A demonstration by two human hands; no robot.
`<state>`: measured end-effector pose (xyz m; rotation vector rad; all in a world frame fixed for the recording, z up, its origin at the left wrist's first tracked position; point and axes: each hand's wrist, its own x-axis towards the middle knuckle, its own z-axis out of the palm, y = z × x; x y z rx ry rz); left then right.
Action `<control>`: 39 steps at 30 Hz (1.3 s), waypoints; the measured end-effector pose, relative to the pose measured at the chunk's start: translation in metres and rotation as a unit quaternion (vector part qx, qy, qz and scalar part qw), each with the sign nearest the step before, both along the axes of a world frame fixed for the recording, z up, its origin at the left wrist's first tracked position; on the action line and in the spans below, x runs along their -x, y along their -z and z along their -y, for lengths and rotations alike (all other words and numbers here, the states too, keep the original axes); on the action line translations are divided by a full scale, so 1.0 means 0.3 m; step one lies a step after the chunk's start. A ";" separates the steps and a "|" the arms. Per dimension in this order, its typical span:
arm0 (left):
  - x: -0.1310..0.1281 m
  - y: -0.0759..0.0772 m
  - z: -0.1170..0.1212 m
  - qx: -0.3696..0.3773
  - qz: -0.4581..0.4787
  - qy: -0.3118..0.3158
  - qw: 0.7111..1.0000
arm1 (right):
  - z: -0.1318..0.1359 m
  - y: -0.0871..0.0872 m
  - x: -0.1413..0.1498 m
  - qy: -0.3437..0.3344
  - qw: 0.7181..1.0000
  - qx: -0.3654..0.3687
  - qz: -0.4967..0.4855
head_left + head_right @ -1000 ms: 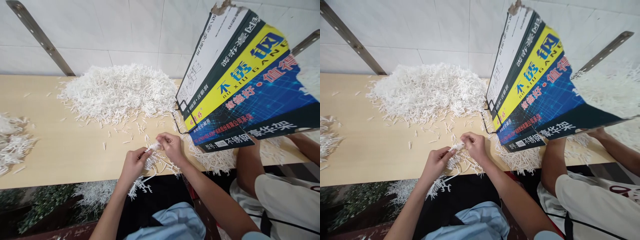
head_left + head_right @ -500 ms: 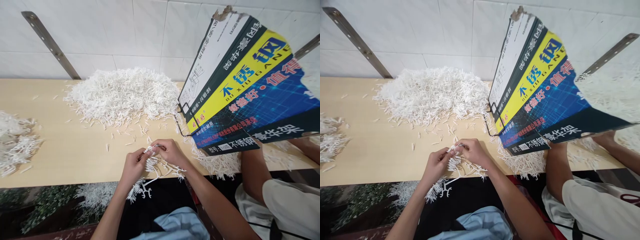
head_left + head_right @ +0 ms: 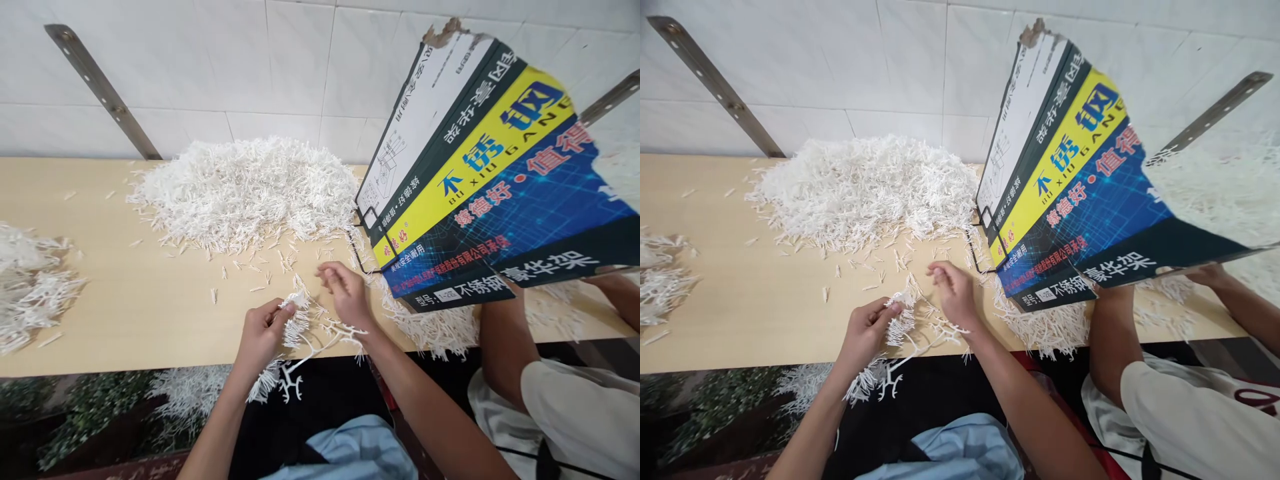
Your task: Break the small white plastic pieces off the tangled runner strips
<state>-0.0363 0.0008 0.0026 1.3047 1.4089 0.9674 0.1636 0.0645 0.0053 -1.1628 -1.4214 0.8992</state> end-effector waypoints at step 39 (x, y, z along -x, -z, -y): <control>-0.016 -0.034 -0.023 0.003 -0.001 0.059 0.998 | 0.037 -0.023 0.015 -0.062 0.986 -0.093 0.126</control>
